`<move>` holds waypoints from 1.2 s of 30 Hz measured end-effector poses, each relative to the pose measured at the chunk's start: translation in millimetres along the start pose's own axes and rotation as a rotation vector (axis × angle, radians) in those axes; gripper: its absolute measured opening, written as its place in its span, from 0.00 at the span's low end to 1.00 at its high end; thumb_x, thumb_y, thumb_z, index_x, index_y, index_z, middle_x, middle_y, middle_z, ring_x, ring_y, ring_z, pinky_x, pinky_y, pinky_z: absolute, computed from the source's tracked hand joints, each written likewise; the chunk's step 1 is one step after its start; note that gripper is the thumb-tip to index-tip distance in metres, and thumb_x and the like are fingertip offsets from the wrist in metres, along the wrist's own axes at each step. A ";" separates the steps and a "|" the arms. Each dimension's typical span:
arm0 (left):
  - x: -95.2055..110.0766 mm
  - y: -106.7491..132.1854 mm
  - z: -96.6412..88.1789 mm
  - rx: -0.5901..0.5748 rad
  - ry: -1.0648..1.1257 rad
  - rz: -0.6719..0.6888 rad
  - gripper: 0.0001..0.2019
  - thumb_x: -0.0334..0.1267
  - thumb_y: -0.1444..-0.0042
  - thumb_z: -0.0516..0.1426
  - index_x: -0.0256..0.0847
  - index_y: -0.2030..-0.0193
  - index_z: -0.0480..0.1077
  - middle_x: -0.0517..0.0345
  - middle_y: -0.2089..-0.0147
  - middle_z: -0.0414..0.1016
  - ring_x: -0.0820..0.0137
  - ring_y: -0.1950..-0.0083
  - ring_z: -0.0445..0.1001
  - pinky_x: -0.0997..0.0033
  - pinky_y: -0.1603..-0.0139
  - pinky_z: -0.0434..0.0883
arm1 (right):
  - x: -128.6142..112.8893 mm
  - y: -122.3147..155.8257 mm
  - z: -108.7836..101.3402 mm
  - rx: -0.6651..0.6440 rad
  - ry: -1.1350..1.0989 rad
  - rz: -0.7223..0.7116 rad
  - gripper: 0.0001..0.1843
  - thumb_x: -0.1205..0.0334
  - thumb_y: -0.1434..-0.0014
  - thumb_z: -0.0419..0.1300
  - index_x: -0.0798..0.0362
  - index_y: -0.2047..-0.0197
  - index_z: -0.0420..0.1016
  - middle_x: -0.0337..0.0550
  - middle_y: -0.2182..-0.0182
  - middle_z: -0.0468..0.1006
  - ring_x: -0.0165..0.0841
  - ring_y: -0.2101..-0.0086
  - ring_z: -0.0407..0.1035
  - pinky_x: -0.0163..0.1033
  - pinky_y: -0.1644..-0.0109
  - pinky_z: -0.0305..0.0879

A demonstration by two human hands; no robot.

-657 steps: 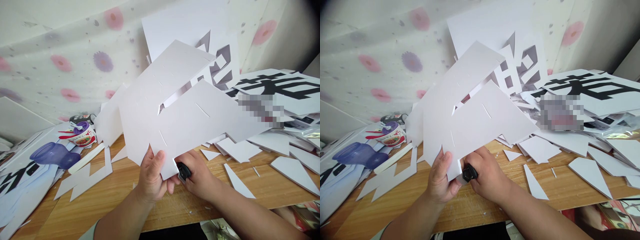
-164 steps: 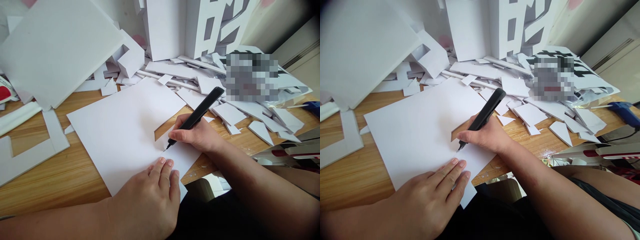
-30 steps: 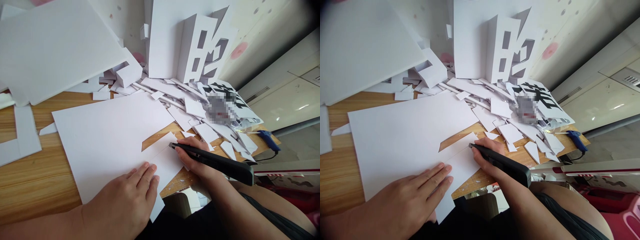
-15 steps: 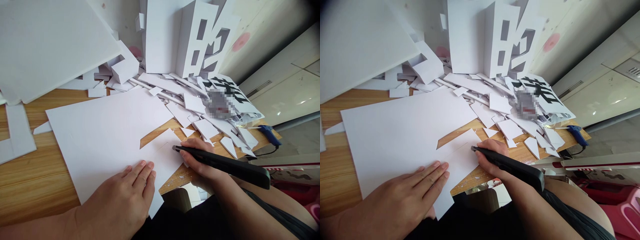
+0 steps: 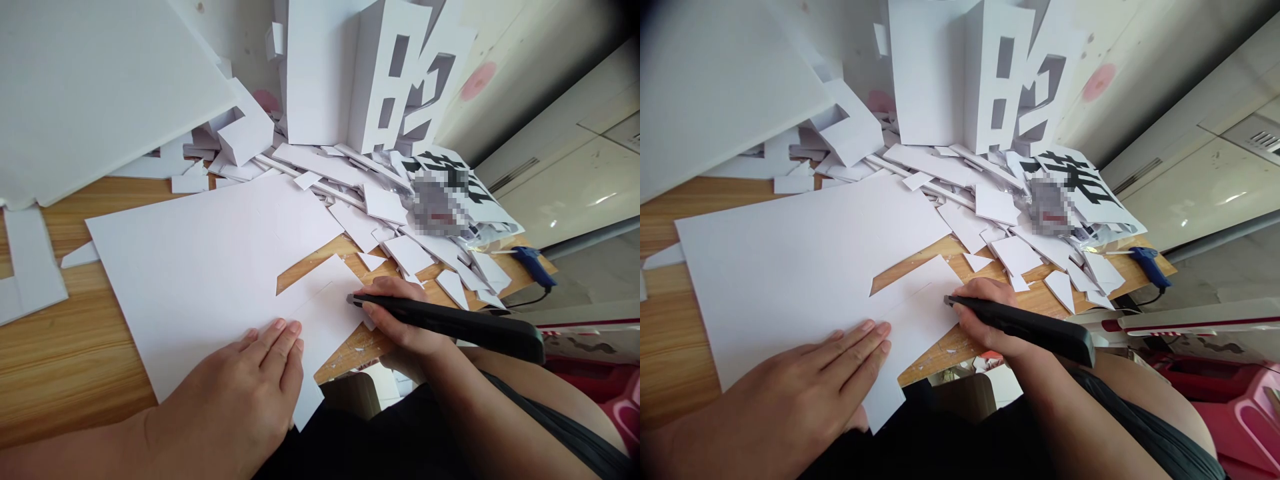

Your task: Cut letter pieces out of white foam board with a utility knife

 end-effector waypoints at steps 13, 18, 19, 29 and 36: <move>26.4 8.5 -25.1 -0.116 -0.088 0.251 0.14 0.30 0.40 0.52 0.28 0.51 0.75 0.35 0.49 0.78 0.50 0.49 0.78 0.56 0.55 0.78 | 1.7 15.2 13.9 0.060 -0.843 0.345 0.16 0.57 0.50 0.71 0.45 0.58 0.76 0.33 0.76 0.75 0.29 0.79 0.72 0.35 0.74 0.70; 30.2 11.1 -21.6 -0.116 -0.077 0.253 0.14 0.31 0.40 0.54 0.30 0.51 0.76 0.35 0.49 0.78 0.50 0.49 0.78 0.56 0.56 0.78 | -23.4 17.2 40.5 -0.164 -0.998 0.444 0.18 0.52 0.49 0.70 0.48 0.55 0.78 0.34 0.76 0.72 0.28 0.78 0.69 0.35 0.75 0.70; 30.4 11.3 -20.4 -0.114 -0.073 0.249 0.14 0.31 0.40 0.54 0.30 0.51 0.76 0.35 0.49 0.77 0.50 0.49 0.78 0.56 0.57 0.78 | -25.1 15.9 43.3 -0.145 -0.993 0.454 0.19 0.50 0.50 0.70 0.49 0.58 0.79 0.34 0.78 0.71 0.28 0.79 0.67 0.34 0.76 0.68; 31.6 11.0 -19.0 -0.119 -0.066 0.277 0.17 0.35 0.41 0.56 0.29 0.49 0.75 0.32 0.48 0.77 0.47 0.49 0.77 0.53 0.61 0.77 | -28.9 9.4 51.1 -0.063 -0.572 0.499 0.11 0.57 0.52 0.69 0.52 0.74 0.72 0.34 0.83 0.71 0.25 0.81 0.61 0.30 0.80 0.55; 31.2 12.8 -17.8 -0.113 -0.006 0.230 0.18 0.37 0.42 0.58 0.28 0.49 0.75 0.32 0.47 0.76 0.50 0.48 0.76 0.53 0.55 0.74 | -26.3 10.8 51.0 -0.083 -0.539 0.502 0.11 0.56 0.53 0.70 0.52 0.74 0.73 0.34 0.82 0.71 0.26 0.81 0.62 0.30 0.80 0.56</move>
Point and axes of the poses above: each hand's wrist, its own y-axis away from the middle knuckle, its own z-axis out of the palm, x = y × z, the point moved 5 cm from there along -y, towards the middle knuckle
